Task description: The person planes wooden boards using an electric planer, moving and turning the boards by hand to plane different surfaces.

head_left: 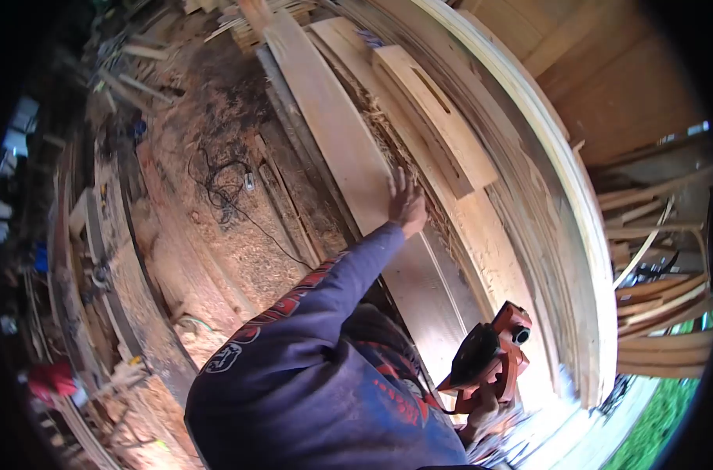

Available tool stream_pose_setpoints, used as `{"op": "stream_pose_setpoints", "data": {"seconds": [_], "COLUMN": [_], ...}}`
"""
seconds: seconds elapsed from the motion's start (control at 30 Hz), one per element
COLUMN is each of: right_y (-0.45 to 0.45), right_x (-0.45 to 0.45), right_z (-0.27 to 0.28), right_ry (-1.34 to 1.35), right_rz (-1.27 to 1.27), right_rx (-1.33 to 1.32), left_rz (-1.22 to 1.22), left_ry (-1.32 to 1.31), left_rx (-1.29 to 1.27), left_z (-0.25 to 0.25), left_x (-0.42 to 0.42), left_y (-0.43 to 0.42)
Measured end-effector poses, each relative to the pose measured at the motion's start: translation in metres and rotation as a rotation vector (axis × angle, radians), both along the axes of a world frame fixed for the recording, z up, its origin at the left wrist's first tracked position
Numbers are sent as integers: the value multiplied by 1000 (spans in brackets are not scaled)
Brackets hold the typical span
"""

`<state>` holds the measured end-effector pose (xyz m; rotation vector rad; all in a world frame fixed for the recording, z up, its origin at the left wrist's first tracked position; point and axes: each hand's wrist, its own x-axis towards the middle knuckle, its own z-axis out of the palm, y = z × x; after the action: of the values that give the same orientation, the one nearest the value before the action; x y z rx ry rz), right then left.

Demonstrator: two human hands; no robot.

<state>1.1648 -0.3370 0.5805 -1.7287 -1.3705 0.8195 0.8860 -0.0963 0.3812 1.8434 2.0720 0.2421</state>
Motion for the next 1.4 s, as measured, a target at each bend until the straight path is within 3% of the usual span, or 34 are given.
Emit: {"op": "stream_pose_setpoints", "data": {"seconds": [0.03,0.13,0.17,0.2,0.27,0.3,0.4,0.67,0.73,1.03,1.07,1.13,1.17,1.23,1.27,1.33,1.37,1.4], "right_y": [-3,-18,-19,-22,-29,-30,-34,-77,-77,-14,-11,1,9,24,33,54,59,60], "right_x": [2,5,5,3,-1,-3,-9,-25,-36,-85,-89,-93,-94,-96,-94,-96,-98,-102], "right_z": [-9,-25,-28,-29,-33,-34,-38,-43,-48,-72,-72,-70,-66,-60,-57,-46,-47,-50], "right_ry": [13,29,29,29,20,20,2,-73,-79,-71,-79,-103,-116,-170,-253,-657,-879,-845], "right_rz": [-39,-111,-123,-134,-139,-142,-144,-222,-224,-125,-114,-85,-73,-28,39,331,459,434], "right_rx": [-30,-92,-111,-124,-141,-145,-153,-246,-252,-286,-292,-294,-295,-278,-230,9,176,135], "left_rz": [46,-115,-180,-205,-576,-599,-495,-427,-427,-462,-447,-594,-586,-478,-290,753,1224,1501], "left_ry": [84,35,73,67,-108,-138,21,-67,-109,-290,-299,-608,-614,-658,-447,-923,-1357,-1691], "left_rx": [237,46,321,302,146,82,101,119,-89,-135,-128,250,243,823,746,402,202,6], "left_z": [-35,-8,-24,-26,-21,-12,-45,-72,-80,-109,-106,-94,-84,-43,-44,-98,-142,-174], "left_x": [2,-24,-30,-39,-58,-57,-26,-32,-37,-9,-11,-17,-24,-48,-88,-191,-269,-326], "left_y": [-9,-29,-32,-28,-3,7,11,-14,-7,-41,-44,-48,-46,-35,-38,-38,-49,-67]}}
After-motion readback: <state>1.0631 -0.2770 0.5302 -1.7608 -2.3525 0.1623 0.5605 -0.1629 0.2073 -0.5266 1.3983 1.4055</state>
